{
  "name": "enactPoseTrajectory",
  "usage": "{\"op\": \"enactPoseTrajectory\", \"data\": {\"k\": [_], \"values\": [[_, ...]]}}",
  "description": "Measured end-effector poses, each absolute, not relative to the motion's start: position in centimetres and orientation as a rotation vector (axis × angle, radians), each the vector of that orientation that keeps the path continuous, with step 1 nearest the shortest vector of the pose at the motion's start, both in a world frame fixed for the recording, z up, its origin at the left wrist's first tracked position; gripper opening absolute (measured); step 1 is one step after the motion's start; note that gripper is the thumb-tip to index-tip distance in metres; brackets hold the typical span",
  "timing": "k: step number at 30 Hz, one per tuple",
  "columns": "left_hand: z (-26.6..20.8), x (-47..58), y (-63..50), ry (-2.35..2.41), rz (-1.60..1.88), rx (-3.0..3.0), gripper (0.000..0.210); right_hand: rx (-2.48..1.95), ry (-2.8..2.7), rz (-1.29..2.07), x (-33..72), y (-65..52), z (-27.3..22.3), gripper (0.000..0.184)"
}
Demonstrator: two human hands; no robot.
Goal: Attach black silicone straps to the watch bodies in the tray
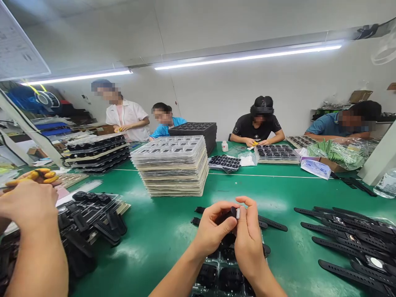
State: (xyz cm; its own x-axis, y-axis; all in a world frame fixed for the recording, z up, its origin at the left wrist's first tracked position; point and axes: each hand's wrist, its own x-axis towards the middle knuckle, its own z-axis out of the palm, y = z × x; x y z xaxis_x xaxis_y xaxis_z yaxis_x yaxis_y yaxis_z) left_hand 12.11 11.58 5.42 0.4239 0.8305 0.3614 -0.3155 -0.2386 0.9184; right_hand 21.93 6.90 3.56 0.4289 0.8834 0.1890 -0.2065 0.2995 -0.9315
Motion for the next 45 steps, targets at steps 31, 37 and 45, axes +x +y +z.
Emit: {"op": "enactPoseTrajectory", "data": {"k": [31,37,45], "values": [[4.6,12.9,12.3,0.415,0.577,1.197,0.047,-1.130,-1.030,0.676,26.0,7.1,6.6,0.035],[4.4,13.2,12.0,0.411,0.523,1.227,0.049,-1.084,-0.857,0.730,26.8,7.6,6.7,0.036],[3.9,13.5,11.7,0.405,0.503,1.140,0.047,-1.063,-0.791,0.783,27.2,8.0,6.9,0.035]]}}
